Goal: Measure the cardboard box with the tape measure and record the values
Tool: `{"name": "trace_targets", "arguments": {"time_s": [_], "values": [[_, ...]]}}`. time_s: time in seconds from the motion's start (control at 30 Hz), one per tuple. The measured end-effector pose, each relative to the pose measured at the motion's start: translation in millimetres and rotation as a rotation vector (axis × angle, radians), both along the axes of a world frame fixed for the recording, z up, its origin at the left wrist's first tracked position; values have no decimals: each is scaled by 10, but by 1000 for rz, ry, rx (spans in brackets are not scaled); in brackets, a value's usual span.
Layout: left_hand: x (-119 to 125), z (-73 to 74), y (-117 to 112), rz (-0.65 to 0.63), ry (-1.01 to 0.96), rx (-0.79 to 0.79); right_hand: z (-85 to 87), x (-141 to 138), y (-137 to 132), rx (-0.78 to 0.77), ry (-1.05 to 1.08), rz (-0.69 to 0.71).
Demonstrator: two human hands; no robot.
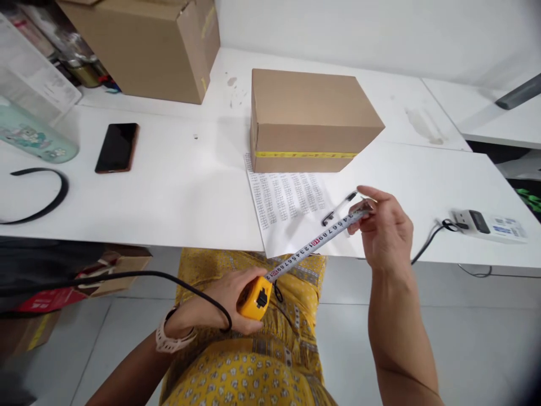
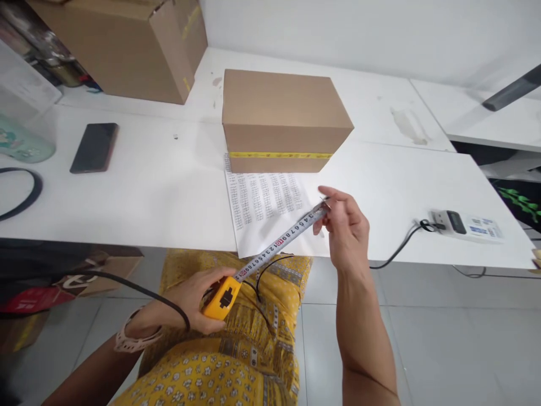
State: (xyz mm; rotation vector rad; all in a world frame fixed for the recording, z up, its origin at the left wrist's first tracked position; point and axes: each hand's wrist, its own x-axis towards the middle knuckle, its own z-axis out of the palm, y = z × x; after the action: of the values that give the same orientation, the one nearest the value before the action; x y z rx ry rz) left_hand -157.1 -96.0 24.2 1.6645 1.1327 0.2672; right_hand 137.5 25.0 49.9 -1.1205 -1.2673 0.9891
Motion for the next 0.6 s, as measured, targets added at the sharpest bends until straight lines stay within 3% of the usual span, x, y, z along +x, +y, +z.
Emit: {"name": "trace_targets", "arguments": {"time_s": [0.13, 0.27, 0.4, 0.5, 0.53, 0.6], "values": [[-14, 20, -20, -5, 36, 21, 62, 16, -46, 5, 8, -1], [6, -17, 50, 65, -34, 27, 10, -48, -116, 58, -27, 6], [92, -28, 178, 214, -175, 108, -106, -304, -300, 55, -169, 203], [128, 48, 306, 296, -222, 247, -210, -421, -340, 101, -380, 315], [122, 97, 363, 304, -224, 305, -244, -409, -307, 117, -457, 282], [82, 235, 525, 310, -219, 443, -308, -307, -169, 103, -615, 56]]}}
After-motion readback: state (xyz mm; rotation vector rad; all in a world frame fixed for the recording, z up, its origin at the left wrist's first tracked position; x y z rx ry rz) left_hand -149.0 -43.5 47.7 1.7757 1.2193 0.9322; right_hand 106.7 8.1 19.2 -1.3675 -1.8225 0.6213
